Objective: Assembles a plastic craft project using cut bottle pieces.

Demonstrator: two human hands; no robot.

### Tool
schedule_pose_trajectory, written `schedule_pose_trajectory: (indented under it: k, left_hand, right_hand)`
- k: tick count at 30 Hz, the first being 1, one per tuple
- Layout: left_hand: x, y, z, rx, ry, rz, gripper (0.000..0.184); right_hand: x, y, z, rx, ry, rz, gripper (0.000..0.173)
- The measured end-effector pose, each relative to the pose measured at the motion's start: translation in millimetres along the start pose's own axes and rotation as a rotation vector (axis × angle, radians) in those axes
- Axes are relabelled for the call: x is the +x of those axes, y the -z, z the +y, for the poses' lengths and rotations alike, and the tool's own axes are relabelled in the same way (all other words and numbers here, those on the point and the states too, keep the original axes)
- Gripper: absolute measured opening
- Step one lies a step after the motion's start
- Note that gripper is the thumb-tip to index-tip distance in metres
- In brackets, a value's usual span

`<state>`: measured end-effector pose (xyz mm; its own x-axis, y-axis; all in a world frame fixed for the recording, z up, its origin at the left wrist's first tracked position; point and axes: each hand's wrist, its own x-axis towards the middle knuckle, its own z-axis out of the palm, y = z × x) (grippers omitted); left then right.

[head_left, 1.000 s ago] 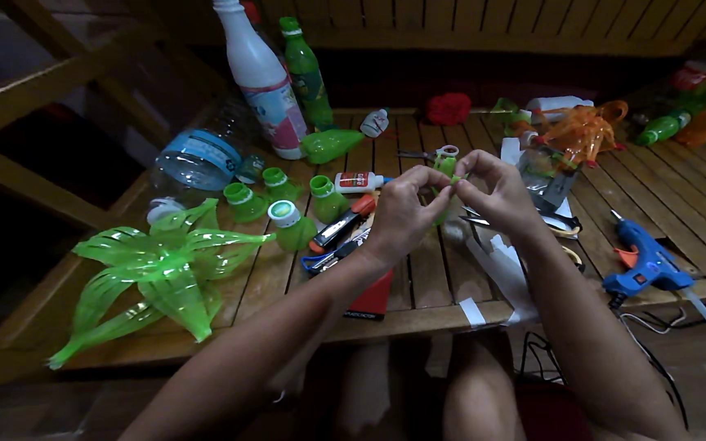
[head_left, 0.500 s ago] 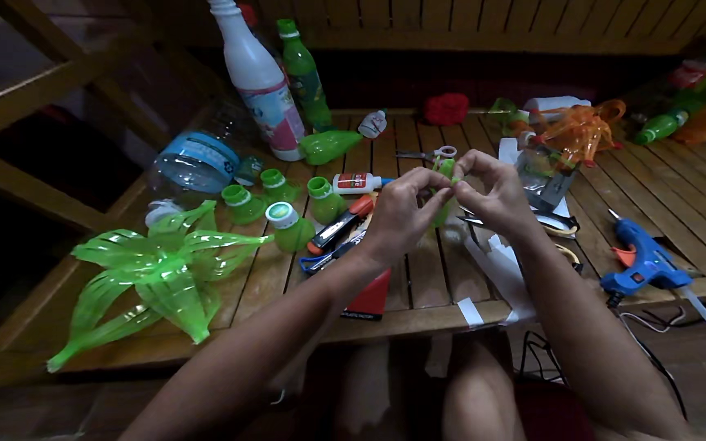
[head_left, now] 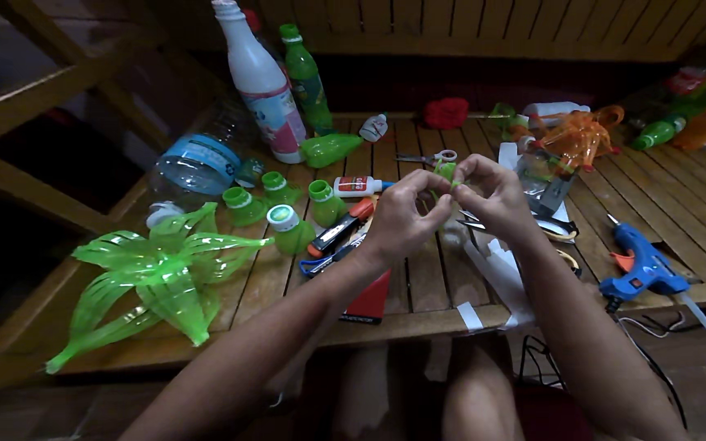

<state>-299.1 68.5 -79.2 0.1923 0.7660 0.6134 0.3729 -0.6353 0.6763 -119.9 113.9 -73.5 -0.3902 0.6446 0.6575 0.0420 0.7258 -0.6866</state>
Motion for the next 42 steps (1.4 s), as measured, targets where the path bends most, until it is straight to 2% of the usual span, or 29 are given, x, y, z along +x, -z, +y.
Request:
schedule_pose_trajectory:
  k: [14,29,42]
  left_hand:
    - [-0.9,-5.7,-1.4,0.034,-0.027,0.043,0.012]
    - [-0.5,-3.4,-0.8,0.022,-0.040,0.012,0.013]
    - [-1.5,-2.6,-1.6,0.013,-0.023,0.030,0.012]
  right_hand:
    - [-0.7,-3.8,-4.8,-0.020,-0.029,-0.009,0.005]
    - [-0.8,-3.4,-3.5,-0.015,0.015,-0.013,0.005]
    - [-2.9,-0.3,-7.6,0.007,-0.056,-0.059,0.008]
